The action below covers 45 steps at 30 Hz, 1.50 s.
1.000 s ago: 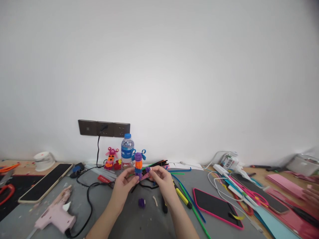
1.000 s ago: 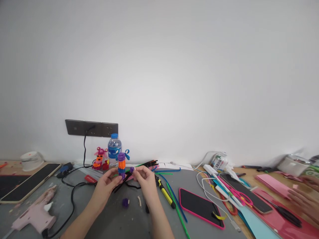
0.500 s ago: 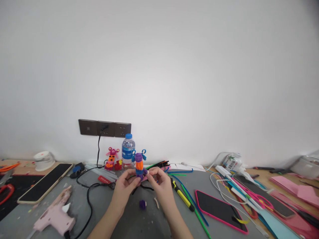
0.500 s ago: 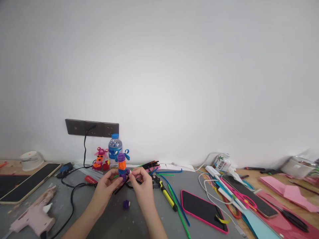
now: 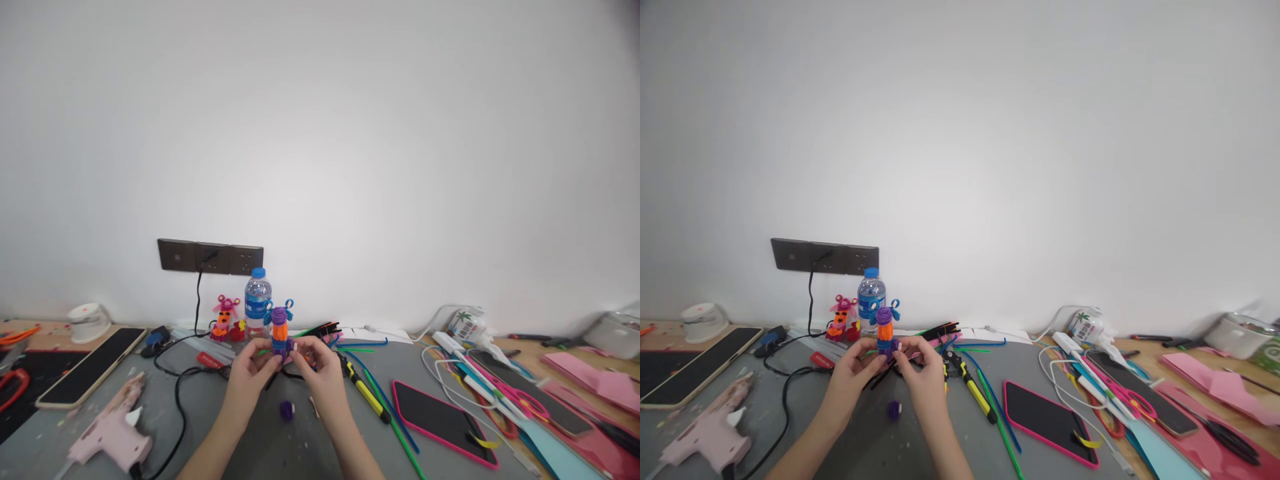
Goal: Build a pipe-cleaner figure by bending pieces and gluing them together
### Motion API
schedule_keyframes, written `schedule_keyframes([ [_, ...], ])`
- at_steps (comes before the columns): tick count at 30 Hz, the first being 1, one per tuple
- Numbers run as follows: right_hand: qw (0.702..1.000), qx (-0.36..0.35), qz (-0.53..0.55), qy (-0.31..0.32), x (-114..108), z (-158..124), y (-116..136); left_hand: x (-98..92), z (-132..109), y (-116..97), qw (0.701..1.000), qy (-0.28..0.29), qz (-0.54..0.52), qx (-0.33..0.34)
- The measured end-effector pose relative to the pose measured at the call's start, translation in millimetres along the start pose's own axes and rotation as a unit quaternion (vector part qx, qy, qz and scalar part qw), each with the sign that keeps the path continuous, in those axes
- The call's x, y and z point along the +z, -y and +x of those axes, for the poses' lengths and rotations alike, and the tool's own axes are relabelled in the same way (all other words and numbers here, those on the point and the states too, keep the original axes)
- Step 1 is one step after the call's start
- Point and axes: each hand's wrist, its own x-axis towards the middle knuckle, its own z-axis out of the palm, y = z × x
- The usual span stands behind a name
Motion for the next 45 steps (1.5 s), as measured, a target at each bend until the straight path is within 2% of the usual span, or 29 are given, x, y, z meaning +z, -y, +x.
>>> schedule_keyframes([
  [12, 1.0, 0.02, 0.02, -0.005, 0.1, -0.1, -2.2, -5.4, 0.1, 6.6, 0.995, -0.005, 0.066, 0.07],
  [20, 1.0, 0.003, 0.004, -0.017, 0.7, -1.0, 2.2, -4.2, -0.5, 4.3, 0.995, -0.015, 0.067, 0.078],
  [26, 1.0, -0.003, 0.003, -0.005, 1.4, -1.6, 0.4, -6.9, -0.3, 7.0, 0.993, 0.005, 0.077, 0.086],
  [34, 0.999, 0.002, 0.043, -0.013, -6.2, 1.1, 0.8, -7.6, 1.8, 4.6, 0.997, -0.01, 0.059, 0.046],
  [45, 1.0, 0.001, 0.027, -0.011, 0.6, -1.1, 5.5, -6.5, -0.4, 5.5, 0.996, -0.012, 0.069, 0.056],
])
